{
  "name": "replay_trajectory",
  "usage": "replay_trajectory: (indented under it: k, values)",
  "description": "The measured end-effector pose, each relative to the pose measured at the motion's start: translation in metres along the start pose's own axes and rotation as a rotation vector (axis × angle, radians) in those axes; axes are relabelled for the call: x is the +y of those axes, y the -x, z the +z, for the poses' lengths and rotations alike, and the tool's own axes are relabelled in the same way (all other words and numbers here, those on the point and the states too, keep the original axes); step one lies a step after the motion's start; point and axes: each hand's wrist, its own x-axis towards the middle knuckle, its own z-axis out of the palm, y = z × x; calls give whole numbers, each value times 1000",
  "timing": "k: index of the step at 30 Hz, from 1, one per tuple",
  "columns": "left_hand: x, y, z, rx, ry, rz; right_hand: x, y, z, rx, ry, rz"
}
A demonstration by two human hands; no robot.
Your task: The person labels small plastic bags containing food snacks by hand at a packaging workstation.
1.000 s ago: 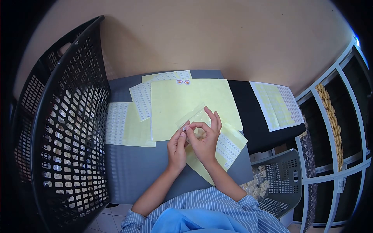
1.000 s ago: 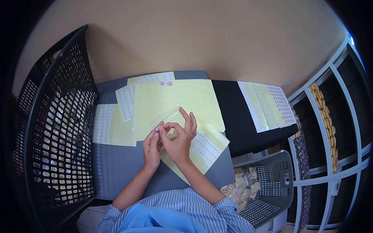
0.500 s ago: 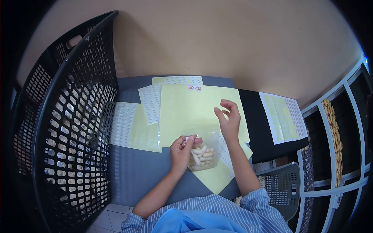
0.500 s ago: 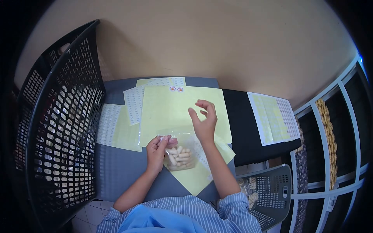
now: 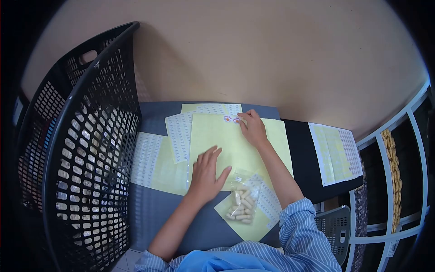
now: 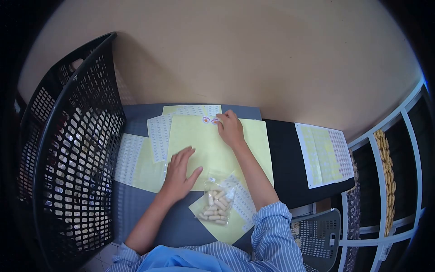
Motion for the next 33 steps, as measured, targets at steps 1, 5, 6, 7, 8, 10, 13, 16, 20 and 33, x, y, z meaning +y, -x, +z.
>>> replay_trajectory:
  k: [1, 5, 6, 7, 8, 10, 13, 16, 20, 33]
  values:
    - [-6, -14, 1, -29, -92, 58, 1, -1, 1, 8, 8, -26]
    - [-38, -70, 25, 7, -203, 164, 2, -4, 3, 8, 30, -61]
    - [-39, -80, 31, 10, -218, 181, 3, -4, 4, 14, 22, -58]
    - [-40, -88, 36, 12, -233, 197, 4, -5, 4, 20, 13, -55]
    - [-42, -93, 41, 11, -232, 198, 5, -7, 5, 20, 14, -54]
    - [-44, -100, 47, -9, -227, 171, 4, -9, 2, -16, -9, -27]
    - [-50, -101, 51, -32, -305, 191, 4, -13, 3, -35, -50, -9]
    - [-52, -101, 54, -6, -320, 229, 5, -16, 6, -47, -33, -3]
    - [-56, -100, 58, -11, -369, 215, 5, -15, 8, -54, -1, -32]
    - [-56, -99, 59, 23, -374, 218, 9, -11, 3, -67, -63, -139]
